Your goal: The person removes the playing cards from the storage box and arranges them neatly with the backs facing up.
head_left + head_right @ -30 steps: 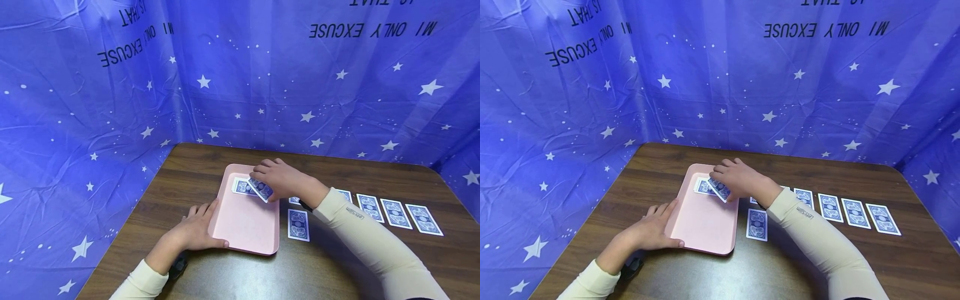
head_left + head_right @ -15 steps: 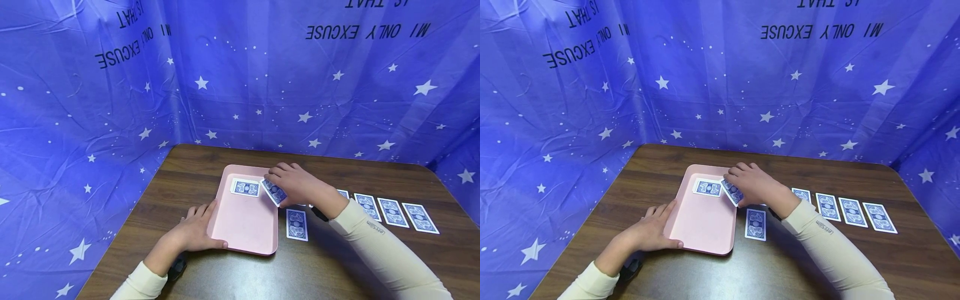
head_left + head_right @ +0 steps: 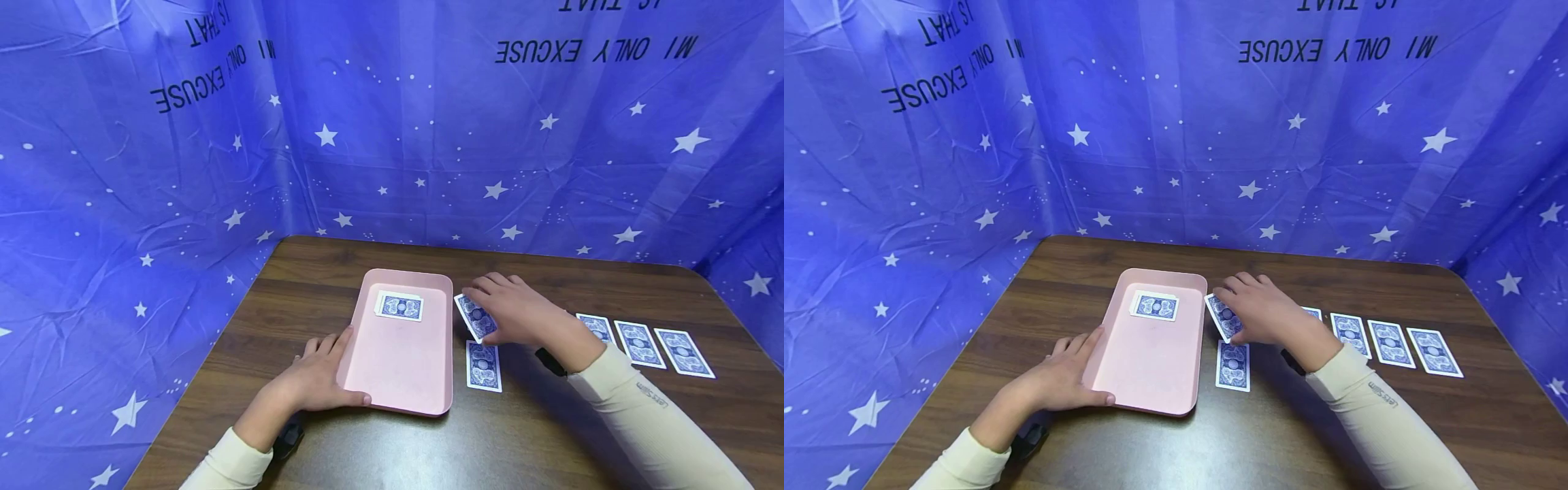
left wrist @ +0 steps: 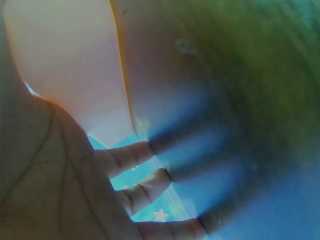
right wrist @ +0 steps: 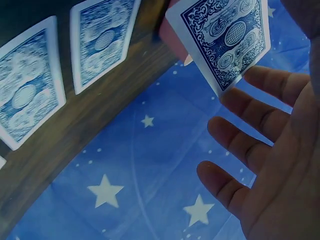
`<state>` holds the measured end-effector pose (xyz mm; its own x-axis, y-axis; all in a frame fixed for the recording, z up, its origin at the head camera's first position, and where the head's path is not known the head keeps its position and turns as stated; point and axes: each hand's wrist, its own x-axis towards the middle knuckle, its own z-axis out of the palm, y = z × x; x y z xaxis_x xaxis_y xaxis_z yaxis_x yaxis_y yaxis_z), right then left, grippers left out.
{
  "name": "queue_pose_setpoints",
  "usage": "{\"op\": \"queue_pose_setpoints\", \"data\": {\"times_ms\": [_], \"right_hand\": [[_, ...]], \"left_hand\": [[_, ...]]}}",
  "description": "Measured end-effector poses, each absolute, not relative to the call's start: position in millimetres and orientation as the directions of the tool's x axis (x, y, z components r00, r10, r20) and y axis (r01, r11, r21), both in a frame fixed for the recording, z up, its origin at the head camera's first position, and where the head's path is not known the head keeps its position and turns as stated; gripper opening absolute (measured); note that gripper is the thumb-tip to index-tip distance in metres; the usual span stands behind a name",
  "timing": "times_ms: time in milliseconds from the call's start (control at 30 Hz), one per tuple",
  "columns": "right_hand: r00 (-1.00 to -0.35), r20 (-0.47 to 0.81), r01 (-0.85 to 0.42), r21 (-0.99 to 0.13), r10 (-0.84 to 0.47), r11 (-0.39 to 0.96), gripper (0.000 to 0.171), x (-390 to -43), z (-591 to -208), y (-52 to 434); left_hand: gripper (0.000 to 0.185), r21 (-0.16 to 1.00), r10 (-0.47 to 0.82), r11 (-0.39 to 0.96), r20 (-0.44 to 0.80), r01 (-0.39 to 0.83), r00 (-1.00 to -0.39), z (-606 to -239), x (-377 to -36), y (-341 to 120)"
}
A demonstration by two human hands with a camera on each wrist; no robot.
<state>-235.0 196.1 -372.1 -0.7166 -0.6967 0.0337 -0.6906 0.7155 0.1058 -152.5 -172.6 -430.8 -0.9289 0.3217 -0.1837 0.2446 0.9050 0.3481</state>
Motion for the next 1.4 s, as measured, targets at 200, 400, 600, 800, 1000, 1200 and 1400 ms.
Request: {"op": "queue_pose_setpoints", "data": {"times_ms": [200, 400, 600, 800, 1000, 1200, 1400], "right_hand": [[-0.742, 0.039, -0.663, 0.096, -0.669, 0.742, 0.095, -227, -377, 212], [-0.795, 0.008, -0.604, 0.081, -0.607, 0.793, 0.092, -217, -384, 225], [-0.817, 0.002, -0.576, 0.070, -0.577, 0.815, 0.090, -202, -389, 238], [-0.838, 0.009, -0.544, 0.042, -0.545, 0.838, 0.089, -186, -393, 250], [-0.864, -0.022, -0.504, 0.011, -0.503, 0.864, 0.087, -176, -399, 253], [-0.878, -0.073, -0.474, -0.012, -0.474, 0.880, 0.086, -169, -405, 249], [-0.893, -0.092, -0.442, -0.010, -0.441, 0.897, 0.087, -162, -408, 249]], "left_hand": [[0.131, 0.351, 0.320, 0.905, -0.183, 0.242, -0.930, -431, -153, -171], [0.130, 0.348, 0.316, 0.906, -0.176, 0.241, -0.932, -429, -152, -170], [0.130, 0.347, 0.314, 0.906, -0.174, 0.240, -0.933, -428, -152, -170], [0.130, 0.340, 0.315, 0.909, -0.183, 0.241, -0.931, -427, -153, -170], [0.131, 0.331, 0.314, 0.912, -0.186, 0.241, -0.931, -426, -152, -171], [0.130, 0.351, 0.316, 0.905, -0.175, 0.240, -0.933, -430, -150, -171], [0.130, 0.339, 0.311, 0.910, -0.176, 0.239, -0.934, -433, -150, -170]]}}
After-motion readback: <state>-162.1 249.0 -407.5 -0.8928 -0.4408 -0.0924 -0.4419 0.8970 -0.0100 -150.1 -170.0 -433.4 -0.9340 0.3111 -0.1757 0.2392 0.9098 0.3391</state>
